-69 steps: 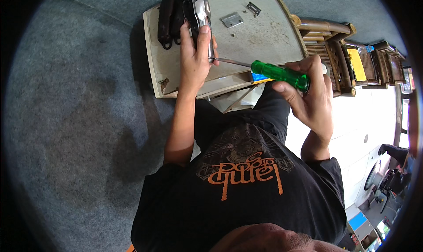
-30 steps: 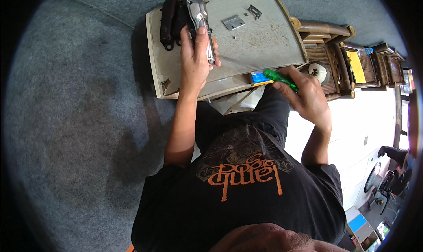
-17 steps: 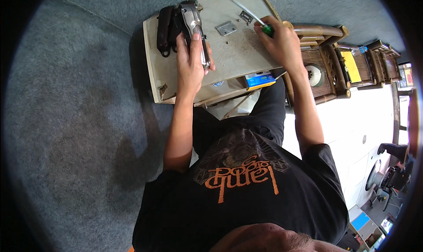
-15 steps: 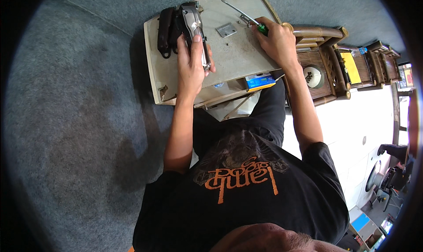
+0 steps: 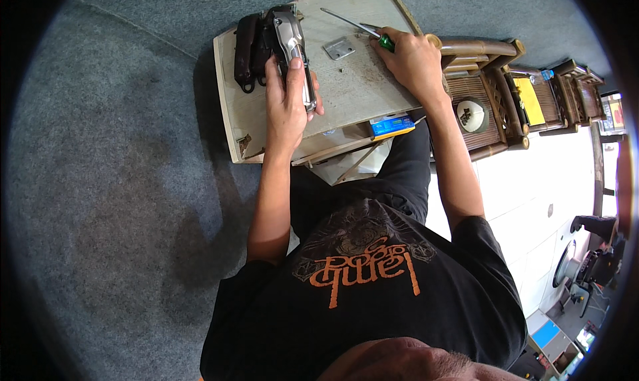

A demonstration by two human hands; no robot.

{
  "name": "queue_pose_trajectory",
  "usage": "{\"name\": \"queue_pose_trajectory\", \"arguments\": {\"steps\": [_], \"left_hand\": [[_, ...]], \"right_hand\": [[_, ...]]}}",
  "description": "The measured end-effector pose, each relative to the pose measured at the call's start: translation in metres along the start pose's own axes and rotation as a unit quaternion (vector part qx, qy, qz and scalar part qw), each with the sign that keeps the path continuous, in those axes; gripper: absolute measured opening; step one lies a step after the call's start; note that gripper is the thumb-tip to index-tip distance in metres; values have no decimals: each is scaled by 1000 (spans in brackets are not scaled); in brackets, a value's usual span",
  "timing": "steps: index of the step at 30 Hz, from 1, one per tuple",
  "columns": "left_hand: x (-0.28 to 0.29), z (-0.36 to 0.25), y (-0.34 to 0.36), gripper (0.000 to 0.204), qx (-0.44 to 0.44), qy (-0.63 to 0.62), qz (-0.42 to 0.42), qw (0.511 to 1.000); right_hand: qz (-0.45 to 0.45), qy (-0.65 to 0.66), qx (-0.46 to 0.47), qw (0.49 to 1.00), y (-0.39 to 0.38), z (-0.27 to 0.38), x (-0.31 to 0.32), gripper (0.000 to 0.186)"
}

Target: The person repairs hair clippers using a screwdriver and hands, first removing screws and the outer casing and then handling the internal blade and motor assembly.

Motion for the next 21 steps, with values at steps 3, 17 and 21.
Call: {"name": "queue_pose_trajectory", "arguments": {"steps": [3, 17, 21], "left_hand": [[0, 0, 0, 34, -1, 4, -3, 1000], [2, 4, 2, 41, -2, -11, 5, 1000], [6, 8, 1, 38, -18, 7, -4, 1000]], "right_hand": [[3, -5, 6, 1000, 0, 0, -2, 28], [82, 474, 15, 876, -37, 51, 7, 24], [126, 529, 51, 837, -47, 79, 0, 22]]}}
Point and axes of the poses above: each hand's wrist, its own y-axis towards the middle knuckle, its own x-axis out of the back of the hand, z = x × y, the point moved 7 cm from there along y, towards the middle knuckle, and after that the axes turned 8 degrees about -y, right-handed, at the moved point
